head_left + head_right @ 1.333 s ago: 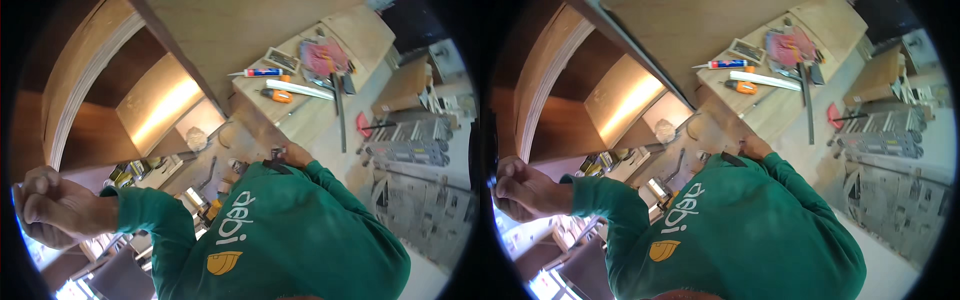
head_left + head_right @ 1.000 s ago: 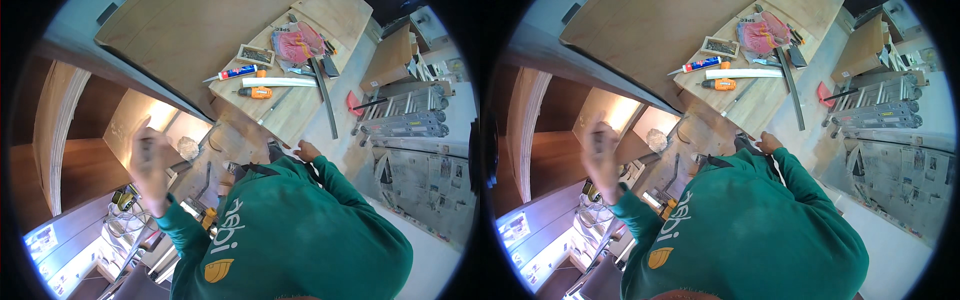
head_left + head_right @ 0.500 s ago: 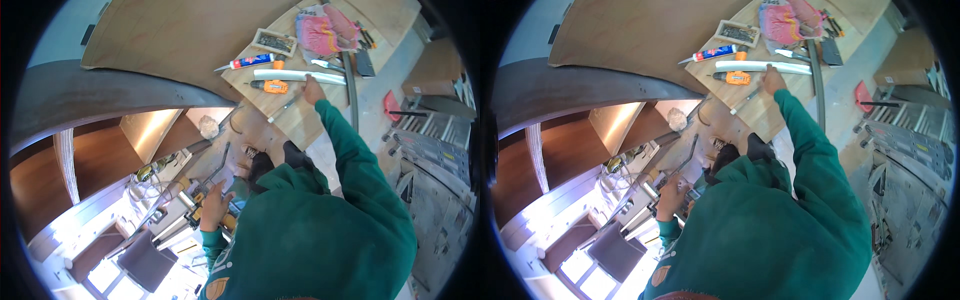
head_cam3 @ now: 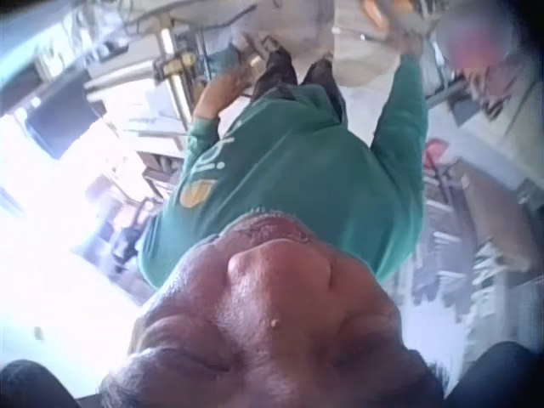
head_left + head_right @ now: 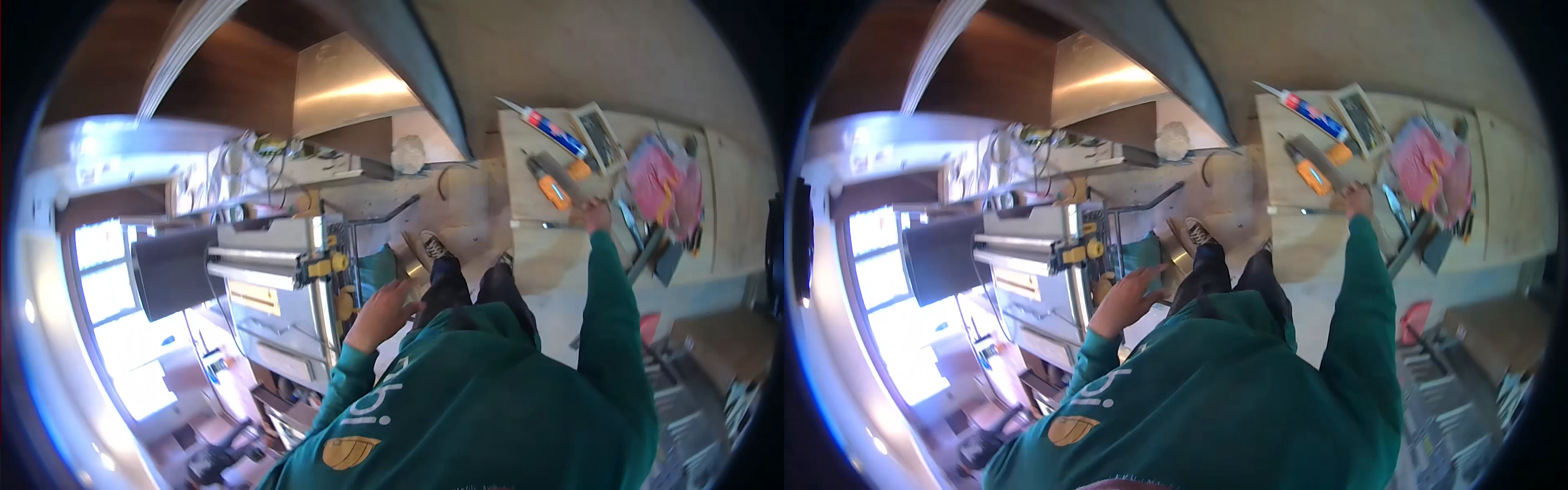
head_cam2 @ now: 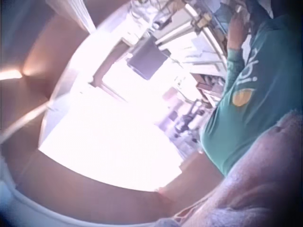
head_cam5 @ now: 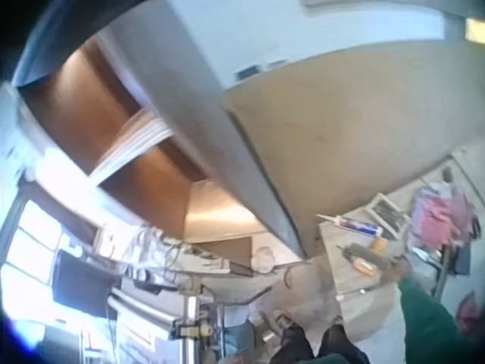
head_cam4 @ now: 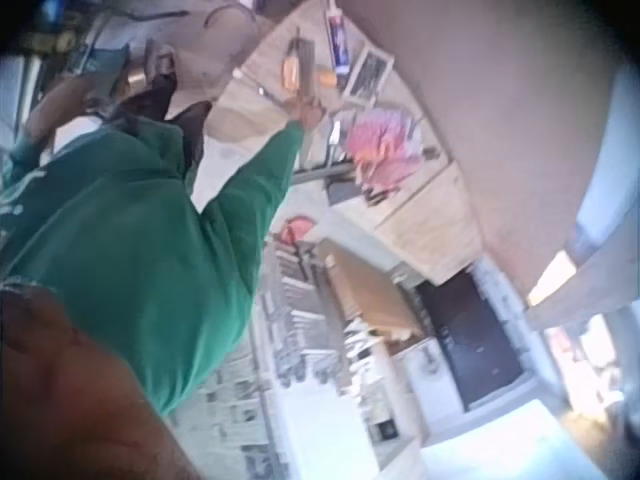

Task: The person measures and fits a flexible edge banding strip to the curved edge of a wooden cabinet shelf. They repeatedly align the strip, press it into place, and adjust its position to ensure a snug fit along the contour.

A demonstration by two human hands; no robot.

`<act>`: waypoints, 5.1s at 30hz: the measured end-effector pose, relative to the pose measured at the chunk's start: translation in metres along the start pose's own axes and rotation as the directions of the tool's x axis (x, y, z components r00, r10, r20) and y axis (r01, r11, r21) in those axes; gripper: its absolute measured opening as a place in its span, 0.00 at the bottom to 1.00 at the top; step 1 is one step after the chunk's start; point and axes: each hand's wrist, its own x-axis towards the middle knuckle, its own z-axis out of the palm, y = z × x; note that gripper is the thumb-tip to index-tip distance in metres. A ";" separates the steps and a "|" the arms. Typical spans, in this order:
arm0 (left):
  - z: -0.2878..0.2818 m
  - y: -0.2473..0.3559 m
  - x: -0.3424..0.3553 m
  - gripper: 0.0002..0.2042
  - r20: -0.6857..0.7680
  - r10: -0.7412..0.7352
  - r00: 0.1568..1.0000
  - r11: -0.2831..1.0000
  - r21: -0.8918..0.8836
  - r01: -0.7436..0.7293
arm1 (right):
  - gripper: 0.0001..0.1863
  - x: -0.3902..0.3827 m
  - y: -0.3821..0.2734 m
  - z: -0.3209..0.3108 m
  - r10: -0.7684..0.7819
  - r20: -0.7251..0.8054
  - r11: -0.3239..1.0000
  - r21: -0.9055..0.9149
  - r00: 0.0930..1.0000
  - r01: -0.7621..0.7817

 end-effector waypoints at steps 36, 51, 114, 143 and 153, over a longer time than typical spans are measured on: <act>-0.054 0.004 0.114 0.16 -0.624 -0.175 0.762 0.205 -0.780 -0.592 | 0.16 -0.194 -0.408 -0.173 -0.540 0.234 0.838 0.239 0.808 0.491; -0.043 0.009 0.123 0.18 -0.581 -0.155 0.799 0.204 -0.810 -0.550 | 0.19 -0.193 -0.390 -0.177 -0.531 0.278 0.847 0.212 0.801 0.488; -0.061 -0.013 0.013 0.16 0.155 0.022 0.988 0.999 0.044 -0.029 | 0.06 -0.150 -0.240 -0.162 -0.586 0.214 0.807 0.069 0.782 0.586; 0.101 -0.072 -0.262 0.16 -0.643 -0.599 0.477 0.511 -0.766 -0.391 | 0.26 -0.371 -0.299 -0.042 -0.512 0.740 0.640 -0.010 0.436 0.768; 0.164 -0.099 -0.359 0.13 -0.536 -0.838 -0.102 0.488 -0.654 -0.578 | 0.30 -0.420 -0.391 0.009 -0.595 0.804 0.289 0.182 0.027 0.940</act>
